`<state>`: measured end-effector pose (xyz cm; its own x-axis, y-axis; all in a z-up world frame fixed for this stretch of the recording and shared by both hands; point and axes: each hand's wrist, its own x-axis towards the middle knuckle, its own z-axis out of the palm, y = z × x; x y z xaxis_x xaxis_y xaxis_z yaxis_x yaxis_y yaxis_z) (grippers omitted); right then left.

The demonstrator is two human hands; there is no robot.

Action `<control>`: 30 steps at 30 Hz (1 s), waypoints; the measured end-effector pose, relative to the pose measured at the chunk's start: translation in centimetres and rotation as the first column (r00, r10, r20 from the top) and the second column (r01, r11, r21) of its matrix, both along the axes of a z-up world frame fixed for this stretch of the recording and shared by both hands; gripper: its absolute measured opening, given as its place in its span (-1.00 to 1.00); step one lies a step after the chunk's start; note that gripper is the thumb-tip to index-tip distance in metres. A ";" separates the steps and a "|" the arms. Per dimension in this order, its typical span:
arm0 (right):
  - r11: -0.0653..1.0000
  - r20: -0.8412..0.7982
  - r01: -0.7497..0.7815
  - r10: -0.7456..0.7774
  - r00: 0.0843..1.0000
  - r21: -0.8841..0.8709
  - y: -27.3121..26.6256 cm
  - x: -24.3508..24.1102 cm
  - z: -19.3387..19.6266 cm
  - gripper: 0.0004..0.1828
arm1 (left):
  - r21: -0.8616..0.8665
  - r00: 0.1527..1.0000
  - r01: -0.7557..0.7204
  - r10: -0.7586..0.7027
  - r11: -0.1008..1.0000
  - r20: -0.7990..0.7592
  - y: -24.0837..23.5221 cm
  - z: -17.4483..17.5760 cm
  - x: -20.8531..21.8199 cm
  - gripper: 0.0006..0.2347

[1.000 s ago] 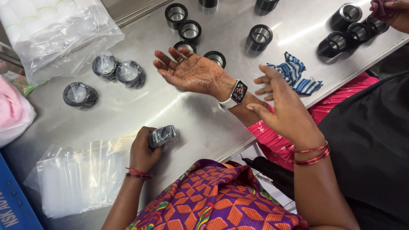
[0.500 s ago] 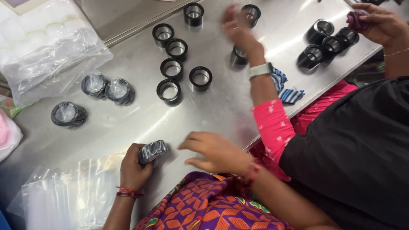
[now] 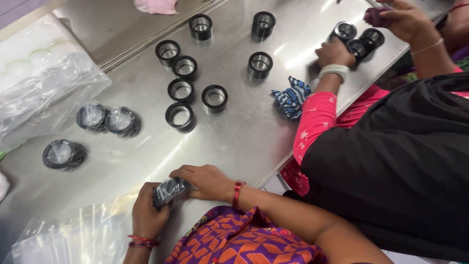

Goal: Place metal ring components into individual plastic bags and organize them into blue storage bins.

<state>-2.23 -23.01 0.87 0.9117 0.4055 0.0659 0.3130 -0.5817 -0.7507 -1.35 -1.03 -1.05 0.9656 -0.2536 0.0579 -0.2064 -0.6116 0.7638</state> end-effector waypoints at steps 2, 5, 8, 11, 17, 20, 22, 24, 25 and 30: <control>0.999 0.100 0.039 -0.042 0.994 0.034 0.2 0.2 -0.1 -0.44 | 0.014 1.000 -0.022 0.022 1.000 -0.021 -0.1 0.0 0.0 -0.74; 0.997 0.135 0.064 -0.069 0.988 0.041 0.9 0.0 0.3 -0.53 | 0.002 0.999 -0.015 0.015 1.000 0.032 0.0 0.0 -0.1 -0.75; 0.992 0.176 0.128 -0.128 0.976 0.013 1.4 -0.3 0.3 -0.57 | 0.084 0.998 -0.042 0.046 0.996 -0.035 0.0 -0.4 0.0 -0.74; 0.987 0.185 0.154 -0.143 0.972 -0.045 1.7 -0.5 0.3 -0.54 | 0.092 1.000 -0.001 -0.002 0.996 0.025 0.0 -0.3 0.1 -0.72; 0.980 0.138 0.184 -0.173 0.975 -0.077 2.1 -0.2 0.2 -0.59 | -0.020 0.993 0.109 -0.110 0.994 -0.040 0.2 1.0 0.4 -0.57; 0.982 0.090 0.172 -0.164 0.982 -0.084 2.2 -0.1 0.3 -0.62 | -0.033 0.986 0.159 -0.161 0.987 -0.052 0.1 1.8 0.2 -0.44; 0.981 0.108 0.172 -0.163 0.981 -0.085 2.4 -0.2 0.3 -0.62 | -0.012 0.990 0.120 -0.120 0.993 -0.071 0.4 0.6 0.0 -0.53; 0.980 0.129 0.176 -0.164 0.978 -0.088 2.4 -0.2 0.4 -0.62 | 0.007 0.993 0.084 -0.083 0.996 -0.088 0.5 -0.4 0.0 -0.62; 0.978 0.122 0.187 -0.176 0.977 -0.090 2.4 -0.1 0.5 -0.63 | 0.032 0.995 0.086 -0.085 0.996 -0.044 0.5 -0.8 0.1 -0.63; 0.976 0.133 0.203 -0.192 0.972 -0.078 2.4 -0.2 0.3 -0.64 | 0.058 0.999 0.027 -0.024 0.998 -0.044 0.2 -1.3 -0.3 -0.66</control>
